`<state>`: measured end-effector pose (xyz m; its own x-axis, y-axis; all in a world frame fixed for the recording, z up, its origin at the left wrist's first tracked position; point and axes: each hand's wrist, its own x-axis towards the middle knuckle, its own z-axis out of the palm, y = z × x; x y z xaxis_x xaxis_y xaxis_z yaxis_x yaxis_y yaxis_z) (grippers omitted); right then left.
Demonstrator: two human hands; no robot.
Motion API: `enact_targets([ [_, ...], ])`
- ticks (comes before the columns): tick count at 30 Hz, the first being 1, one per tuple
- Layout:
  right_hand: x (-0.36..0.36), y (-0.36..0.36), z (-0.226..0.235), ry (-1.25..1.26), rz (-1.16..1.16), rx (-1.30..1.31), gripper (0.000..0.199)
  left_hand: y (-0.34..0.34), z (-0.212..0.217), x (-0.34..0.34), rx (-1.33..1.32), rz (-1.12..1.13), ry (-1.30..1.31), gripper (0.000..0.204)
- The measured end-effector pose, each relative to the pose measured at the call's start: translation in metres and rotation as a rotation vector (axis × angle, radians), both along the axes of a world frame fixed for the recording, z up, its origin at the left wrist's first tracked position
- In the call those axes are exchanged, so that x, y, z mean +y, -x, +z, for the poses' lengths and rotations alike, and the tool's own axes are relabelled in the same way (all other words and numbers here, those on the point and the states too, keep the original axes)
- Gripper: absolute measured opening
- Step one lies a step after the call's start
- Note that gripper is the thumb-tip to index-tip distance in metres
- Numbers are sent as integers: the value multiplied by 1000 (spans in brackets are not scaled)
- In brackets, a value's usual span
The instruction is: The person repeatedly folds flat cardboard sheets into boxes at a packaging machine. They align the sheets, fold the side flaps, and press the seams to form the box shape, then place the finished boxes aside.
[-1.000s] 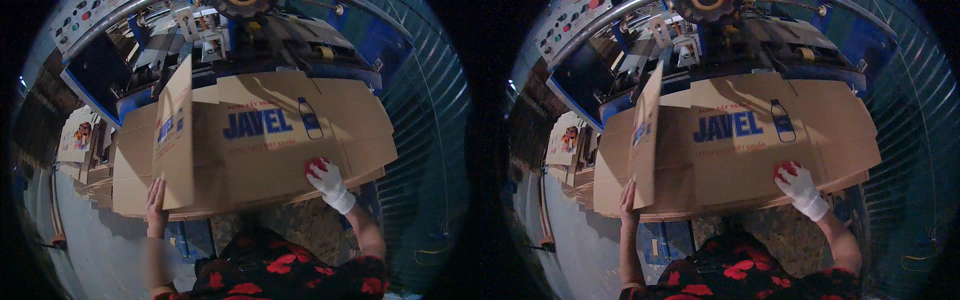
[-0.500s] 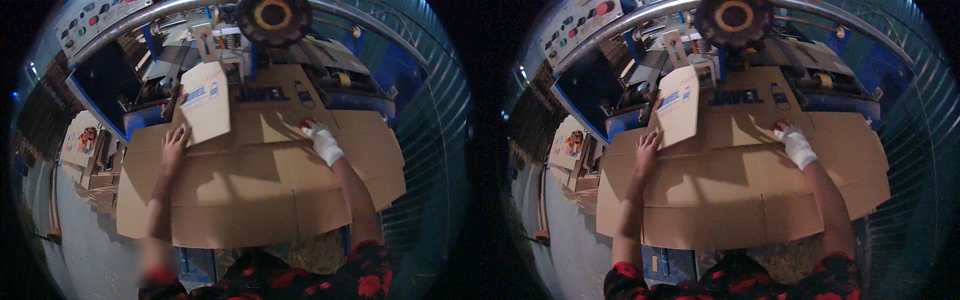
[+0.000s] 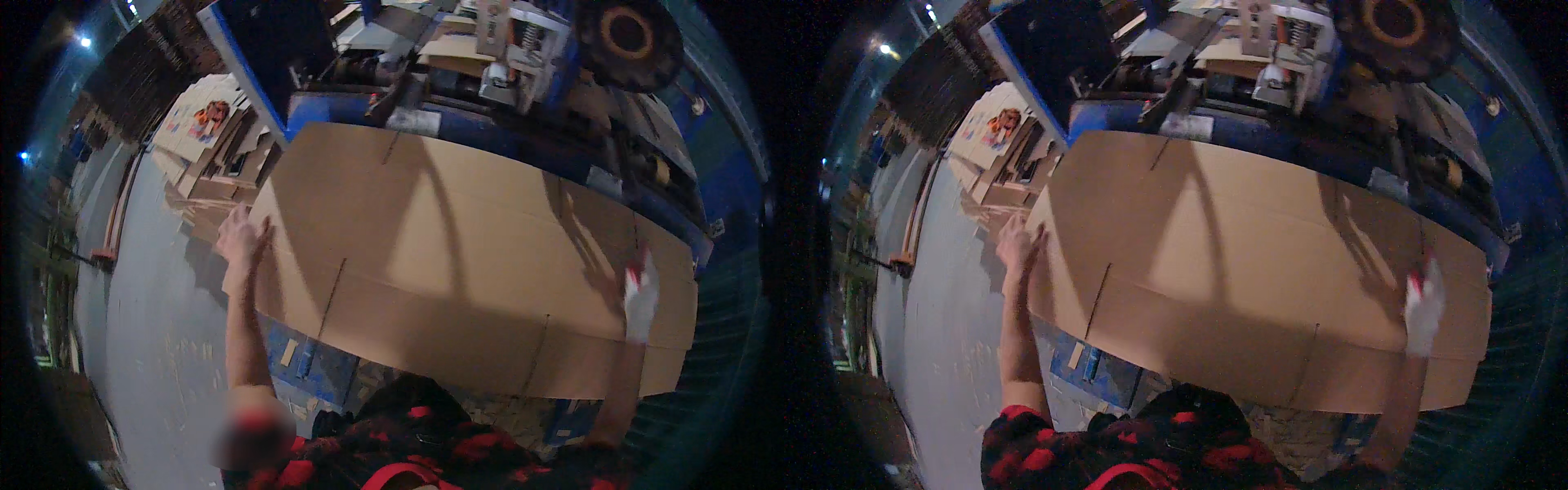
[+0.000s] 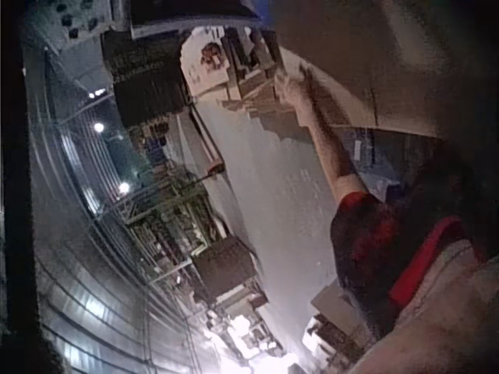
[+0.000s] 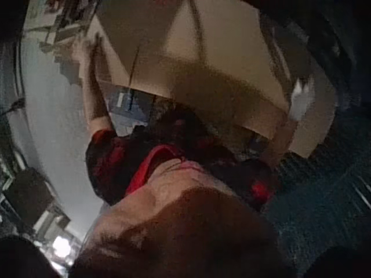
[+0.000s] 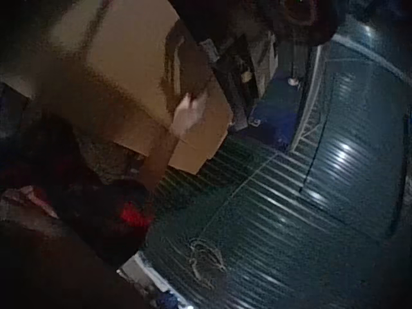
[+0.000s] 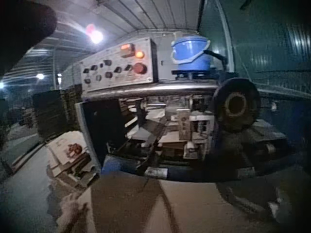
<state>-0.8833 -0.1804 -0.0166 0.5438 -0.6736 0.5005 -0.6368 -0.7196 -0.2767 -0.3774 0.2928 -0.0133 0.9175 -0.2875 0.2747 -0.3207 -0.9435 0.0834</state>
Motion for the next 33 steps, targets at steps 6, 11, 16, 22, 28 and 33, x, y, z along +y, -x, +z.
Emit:
enact_targets([
  [6, 84, 126, -45, -49, -493, 284, 44, -18, -55, 142, 362, 36, -7, 59],
  [11, 137, 171, -46, 23, -569, 399, 46, 13, -24, 141, 365, -61, -166, 64],
  [16, 160, 228, -81, 90, -1367, -270, 54, -18, -62, 211, 208, -246, 10, 54],
  [22, 154, 236, -97, -559, -557, -1230, 39, -60, -63, 216, 377, -107, -133, 53],
  [28, 141, 245, -76, -620, -688, -1233, 38, -30, 6, 177, 72, -61, -163, 62],
  [33, 138, 221, -78, -831, -611, -1267, 50, 50, 121, 167, 499, -362, 208, 67],
])
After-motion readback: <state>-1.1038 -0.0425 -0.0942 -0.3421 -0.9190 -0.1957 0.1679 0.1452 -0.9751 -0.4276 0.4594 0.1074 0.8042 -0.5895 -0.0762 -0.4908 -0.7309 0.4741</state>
